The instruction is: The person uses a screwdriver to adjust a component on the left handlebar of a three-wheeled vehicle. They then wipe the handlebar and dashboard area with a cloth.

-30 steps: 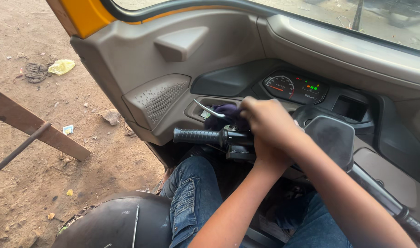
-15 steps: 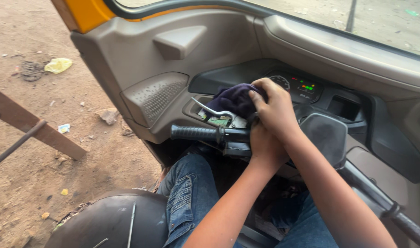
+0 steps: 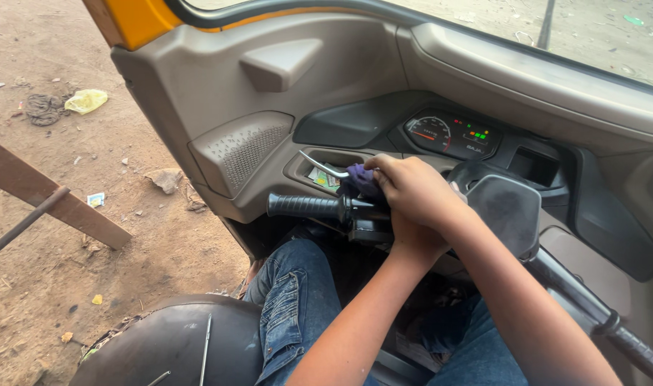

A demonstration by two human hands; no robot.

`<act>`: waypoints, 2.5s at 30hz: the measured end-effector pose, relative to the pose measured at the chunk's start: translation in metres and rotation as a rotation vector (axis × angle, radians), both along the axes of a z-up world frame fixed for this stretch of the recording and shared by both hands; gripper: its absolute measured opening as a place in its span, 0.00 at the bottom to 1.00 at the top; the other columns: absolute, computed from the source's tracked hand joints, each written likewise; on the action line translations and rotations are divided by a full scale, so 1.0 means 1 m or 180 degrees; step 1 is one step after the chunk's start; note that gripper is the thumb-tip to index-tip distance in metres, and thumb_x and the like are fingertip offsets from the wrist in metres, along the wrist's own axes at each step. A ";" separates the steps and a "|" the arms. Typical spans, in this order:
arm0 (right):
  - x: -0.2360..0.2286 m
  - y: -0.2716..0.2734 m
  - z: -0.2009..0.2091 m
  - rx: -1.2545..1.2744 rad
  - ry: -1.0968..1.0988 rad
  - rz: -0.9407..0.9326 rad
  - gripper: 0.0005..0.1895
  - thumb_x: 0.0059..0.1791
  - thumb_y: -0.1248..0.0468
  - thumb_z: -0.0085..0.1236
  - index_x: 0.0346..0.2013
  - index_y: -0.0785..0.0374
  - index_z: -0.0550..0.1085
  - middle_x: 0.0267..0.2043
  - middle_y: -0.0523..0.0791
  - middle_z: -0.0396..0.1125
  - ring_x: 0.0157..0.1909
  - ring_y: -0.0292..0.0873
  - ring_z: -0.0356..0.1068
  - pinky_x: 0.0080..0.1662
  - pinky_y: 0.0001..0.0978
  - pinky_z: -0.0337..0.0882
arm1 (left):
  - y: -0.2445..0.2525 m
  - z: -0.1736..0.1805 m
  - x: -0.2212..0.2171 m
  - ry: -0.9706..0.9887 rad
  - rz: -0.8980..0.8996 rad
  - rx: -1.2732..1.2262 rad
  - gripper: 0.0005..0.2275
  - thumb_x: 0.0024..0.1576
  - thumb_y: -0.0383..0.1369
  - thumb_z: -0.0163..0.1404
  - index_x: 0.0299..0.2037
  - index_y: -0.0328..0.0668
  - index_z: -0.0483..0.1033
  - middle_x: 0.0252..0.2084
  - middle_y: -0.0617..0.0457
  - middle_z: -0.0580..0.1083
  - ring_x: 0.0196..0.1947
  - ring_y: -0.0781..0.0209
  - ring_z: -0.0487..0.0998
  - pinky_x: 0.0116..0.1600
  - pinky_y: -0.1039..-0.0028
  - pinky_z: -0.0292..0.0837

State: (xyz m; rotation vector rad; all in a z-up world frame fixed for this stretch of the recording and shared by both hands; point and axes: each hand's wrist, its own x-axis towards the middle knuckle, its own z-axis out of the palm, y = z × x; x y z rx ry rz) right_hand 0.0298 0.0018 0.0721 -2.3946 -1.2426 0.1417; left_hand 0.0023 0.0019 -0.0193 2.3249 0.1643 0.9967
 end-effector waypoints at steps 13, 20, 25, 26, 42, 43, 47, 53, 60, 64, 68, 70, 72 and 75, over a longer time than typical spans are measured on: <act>0.032 0.014 -0.010 -0.0431 0.0804 0.0952 0.28 0.43 0.76 0.43 0.56 0.58 0.73 0.53 0.53 0.73 0.57 0.53 0.71 0.59 0.42 0.67 | -0.003 -0.016 0.012 0.0588 -0.0126 -0.0012 0.19 0.59 0.44 0.48 0.53 0.37 0.73 0.53 0.44 0.75 0.56 0.51 0.75 0.62 0.59 0.65; 0.049 -0.005 -0.009 0.1397 0.2051 0.0513 0.26 0.42 0.80 0.45 0.53 0.67 0.74 0.54 0.49 0.72 0.57 0.45 0.71 0.59 0.37 0.71 | 0.006 0.005 0.002 0.1006 -0.0398 -0.0444 0.14 0.59 0.40 0.45 0.42 0.37 0.78 0.43 0.42 0.78 0.48 0.45 0.78 0.54 0.57 0.68; 0.060 -0.025 0.011 0.4013 0.3824 0.0871 0.29 0.48 0.78 0.47 0.65 0.65 0.68 0.56 0.49 0.69 0.54 0.45 0.73 0.55 0.38 0.78 | 0.006 0.019 0.000 0.0116 -0.0004 -0.0313 0.12 0.55 0.35 0.44 0.27 0.37 0.78 0.38 0.40 0.78 0.45 0.42 0.78 0.60 0.54 0.66; 0.063 -0.026 0.017 0.4225 0.3741 0.0686 0.30 0.47 0.78 0.48 0.66 0.62 0.66 0.56 0.49 0.69 0.52 0.45 0.74 0.53 0.37 0.79 | 0.006 0.020 0.000 0.0110 0.0004 -0.0354 0.13 0.56 0.35 0.43 0.28 0.36 0.79 0.38 0.40 0.78 0.45 0.42 0.78 0.60 0.55 0.67; 0.154 -0.097 0.000 0.3432 0.3083 0.0040 0.09 0.64 0.60 0.51 0.48 0.64 0.73 0.47 0.46 0.71 0.48 0.39 0.72 0.50 0.32 0.75 | 0.014 0.022 -0.003 0.0538 -0.0302 -0.0559 0.15 0.61 0.38 0.45 0.47 0.31 0.74 0.45 0.34 0.76 0.43 0.34 0.78 0.57 0.50 0.69; 0.159 -0.105 -0.004 0.3505 0.3083 -0.0025 0.09 0.64 0.60 0.50 0.48 0.64 0.72 0.47 0.46 0.71 0.49 0.40 0.72 0.51 0.33 0.74 | 0.017 0.020 0.004 0.0674 -0.0251 -0.0755 0.16 0.57 0.36 0.46 0.50 0.30 0.73 0.45 0.33 0.75 0.44 0.32 0.78 0.54 0.49 0.69; 0.174 -0.129 -0.013 0.3705 0.2750 -0.0203 0.10 0.64 0.60 0.47 0.51 0.65 0.71 0.50 0.48 0.70 0.52 0.43 0.71 0.54 0.35 0.74 | 0.079 0.009 0.054 0.1368 -0.0794 -0.1487 0.14 0.49 0.29 0.49 0.45 0.33 0.78 0.46 0.34 0.77 0.49 0.36 0.77 0.54 0.55 0.72; 0.178 -0.148 -0.033 0.3812 0.2263 -0.0308 0.13 0.63 0.60 0.41 0.56 0.66 0.69 0.54 0.51 0.69 0.56 0.47 0.70 0.60 0.39 0.73 | 0.149 -0.001 0.095 0.2461 -0.2776 -0.1503 0.17 0.44 0.27 0.52 0.45 0.39 0.81 0.44 0.49 0.81 0.42 0.53 0.82 0.48 0.63 0.79; 0.183 -0.160 -0.050 0.4319 0.2788 -0.0107 0.15 0.62 0.62 0.40 0.58 0.67 0.70 0.56 0.51 0.71 0.58 0.48 0.71 0.63 0.39 0.73 | 0.163 -0.021 0.109 0.2761 -0.2492 -0.0549 0.16 0.50 0.39 0.59 0.49 0.47 0.83 0.43 0.52 0.80 0.42 0.60 0.79 0.50 0.69 0.73; 0.160 -0.140 -0.033 0.3812 0.2621 -0.0840 0.13 0.63 0.61 0.48 0.52 0.69 0.75 0.44 0.50 0.74 0.43 0.48 0.71 0.46 0.39 0.71 | 0.163 -0.032 0.114 0.3017 -0.2193 -0.1204 0.15 0.52 0.42 0.59 0.37 0.35 0.86 0.31 0.44 0.79 0.30 0.59 0.77 0.39 0.65 0.74; 0.128 -0.097 -0.003 0.1342 0.1641 -0.0497 0.14 0.50 0.62 0.56 0.46 0.67 0.79 0.36 0.50 0.74 0.36 0.49 0.71 0.42 0.39 0.71 | 0.162 -0.041 0.108 0.2058 -0.2008 -0.1642 0.13 0.46 0.36 0.59 0.34 0.34 0.85 0.25 0.50 0.81 0.26 0.65 0.79 0.36 0.71 0.75; 0.115 -0.075 0.005 0.0140 0.0347 -0.0215 0.17 0.47 0.58 0.57 0.43 0.66 0.81 0.36 0.53 0.76 0.37 0.50 0.76 0.44 0.39 0.74 | 0.161 -0.041 0.108 0.1881 -0.1928 -0.1426 0.12 0.46 0.35 0.58 0.33 0.33 0.85 0.23 0.51 0.79 0.25 0.65 0.78 0.35 0.72 0.74; 0.104 -0.056 0.009 -0.0388 0.0175 -0.0133 0.17 0.46 0.54 0.58 0.39 0.63 0.82 0.37 0.53 0.77 0.39 0.50 0.76 0.45 0.40 0.74 | 0.164 -0.041 0.108 0.1987 -0.2038 -0.1319 0.12 0.48 0.36 0.57 0.33 0.33 0.84 0.22 0.52 0.78 0.23 0.66 0.76 0.32 0.72 0.72; 0.083 -0.029 0.006 -0.0842 0.0419 -0.0597 0.23 0.47 0.45 0.58 0.39 0.62 0.81 0.36 0.54 0.76 0.40 0.53 0.77 0.46 0.43 0.74 | 0.168 -0.041 0.109 0.2060 -0.2247 -0.1491 0.10 0.48 0.33 0.57 0.31 0.32 0.84 0.22 0.54 0.77 0.22 0.68 0.73 0.29 0.74 0.69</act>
